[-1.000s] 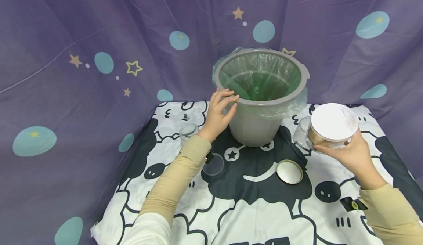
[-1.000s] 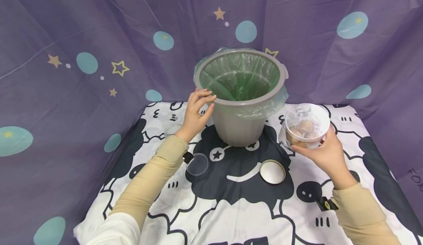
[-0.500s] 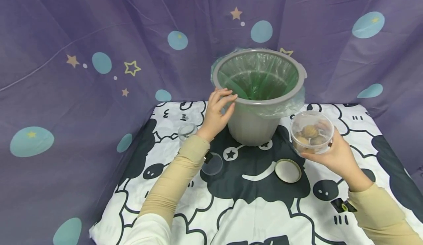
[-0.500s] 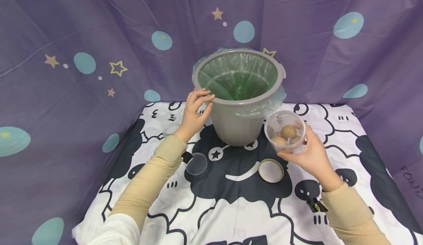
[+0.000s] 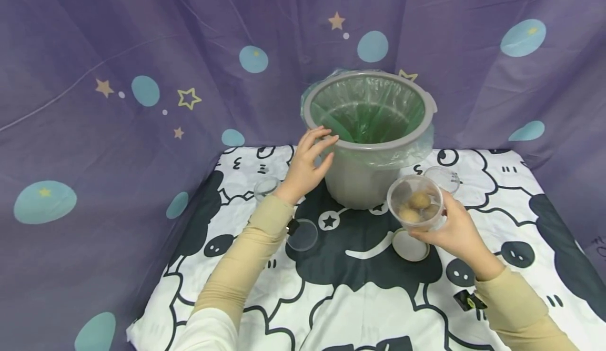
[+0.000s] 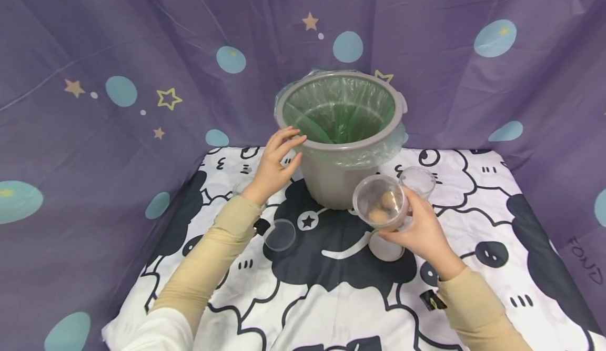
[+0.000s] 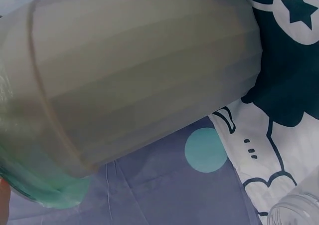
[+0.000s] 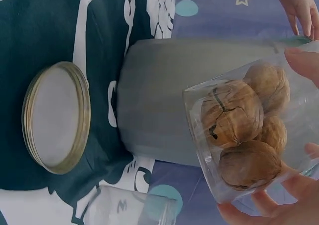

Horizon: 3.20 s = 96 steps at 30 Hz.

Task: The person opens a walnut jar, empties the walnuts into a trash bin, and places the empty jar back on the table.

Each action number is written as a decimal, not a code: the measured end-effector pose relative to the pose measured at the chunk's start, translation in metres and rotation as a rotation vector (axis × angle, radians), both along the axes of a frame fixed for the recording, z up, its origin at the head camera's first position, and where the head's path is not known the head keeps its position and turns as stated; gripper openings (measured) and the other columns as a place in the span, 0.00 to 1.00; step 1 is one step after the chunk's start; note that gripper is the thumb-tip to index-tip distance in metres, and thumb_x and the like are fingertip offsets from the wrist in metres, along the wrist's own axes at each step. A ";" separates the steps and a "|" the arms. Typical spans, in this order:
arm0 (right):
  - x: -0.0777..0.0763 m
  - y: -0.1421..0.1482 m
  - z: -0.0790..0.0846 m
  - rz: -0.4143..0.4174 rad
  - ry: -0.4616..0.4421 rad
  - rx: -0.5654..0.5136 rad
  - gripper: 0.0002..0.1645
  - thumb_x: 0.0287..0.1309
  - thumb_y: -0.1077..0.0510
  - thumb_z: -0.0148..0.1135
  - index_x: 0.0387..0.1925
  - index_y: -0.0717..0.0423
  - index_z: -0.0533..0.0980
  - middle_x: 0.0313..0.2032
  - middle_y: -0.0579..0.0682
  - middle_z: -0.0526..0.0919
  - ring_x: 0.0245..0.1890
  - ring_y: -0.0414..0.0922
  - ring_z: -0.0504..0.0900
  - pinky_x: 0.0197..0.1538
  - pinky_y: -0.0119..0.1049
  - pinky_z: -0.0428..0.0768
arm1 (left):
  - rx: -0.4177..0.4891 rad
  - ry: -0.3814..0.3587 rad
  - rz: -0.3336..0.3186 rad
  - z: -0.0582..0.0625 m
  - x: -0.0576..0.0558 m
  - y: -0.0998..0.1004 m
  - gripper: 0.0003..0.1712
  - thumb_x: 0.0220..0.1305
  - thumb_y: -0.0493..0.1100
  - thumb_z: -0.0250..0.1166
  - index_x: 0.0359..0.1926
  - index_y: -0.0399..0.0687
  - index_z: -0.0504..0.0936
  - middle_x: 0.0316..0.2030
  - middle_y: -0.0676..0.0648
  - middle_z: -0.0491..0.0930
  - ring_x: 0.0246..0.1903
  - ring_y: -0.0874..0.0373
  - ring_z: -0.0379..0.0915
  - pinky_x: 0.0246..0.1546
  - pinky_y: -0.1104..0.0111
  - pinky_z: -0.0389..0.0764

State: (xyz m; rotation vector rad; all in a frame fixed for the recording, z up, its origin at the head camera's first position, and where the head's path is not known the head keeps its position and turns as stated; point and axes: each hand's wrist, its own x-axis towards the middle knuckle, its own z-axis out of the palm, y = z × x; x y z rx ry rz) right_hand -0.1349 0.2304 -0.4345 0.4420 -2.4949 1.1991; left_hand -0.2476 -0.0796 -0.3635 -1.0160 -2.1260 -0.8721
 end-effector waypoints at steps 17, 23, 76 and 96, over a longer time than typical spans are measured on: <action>-0.004 -0.013 -0.006 0.032 0.026 0.060 0.58 0.19 0.60 0.84 0.61 0.58 0.68 0.49 0.57 0.78 0.47 0.48 0.74 0.43 0.33 0.73 | -0.045 0.043 0.004 0.012 0.025 -0.001 0.18 0.61 0.35 0.62 0.54 0.42 0.78 0.58 0.36 0.69 0.58 0.42 0.64 0.61 0.54 0.64; -0.004 -0.017 -0.007 0.029 0.022 0.071 0.58 0.18 0.61 0.84 0.60 0.59 0.68 0.49 0.55 0.79 0.46 0.46 0.74 0.42 0.36 0.76 | -0.086 0.048 -0.047 0.009 0.036 0.002 0.18 0.60 0.35 0.62 0.53 0.43 0.79 0.57 0.37 0.69 0.54 0.45 0.67 0.53 0.58 0.71; 0.003 -0.046 -0.042 0.107 -0.010 0.216 0.62 0.15 0.54 0.86 0.61 0.61 0.66 0.48 0.59 0.79 0.43 0.53 0.78 0.43 0.50 0.77 | -0.377 -0.258 -0.232 -0.049 0.087 0.034 0.41 0.53 0.56 0.70 0.67 0.56 0.65 0.68 0.43 0.55 0.69 0.50 0.52 0.56 0.63 0.75; 0.003 -0.052 -0.040 0.070 -0.044 0.256 0.60 0.20 0.51 0.83 0.61 0.63 0.66 0.50 0.64 0.75 0.45 0.58 0.75 0.43 0.54 0.77 | -0.396 -0.196 -0.262 -0.065 0.083 0.036 0.40 0.51 0.56 0.72 0.64 0.53 0.69 0.65 0.43 0.60 0.64 0.49 0.57 0.62 0.65 0.69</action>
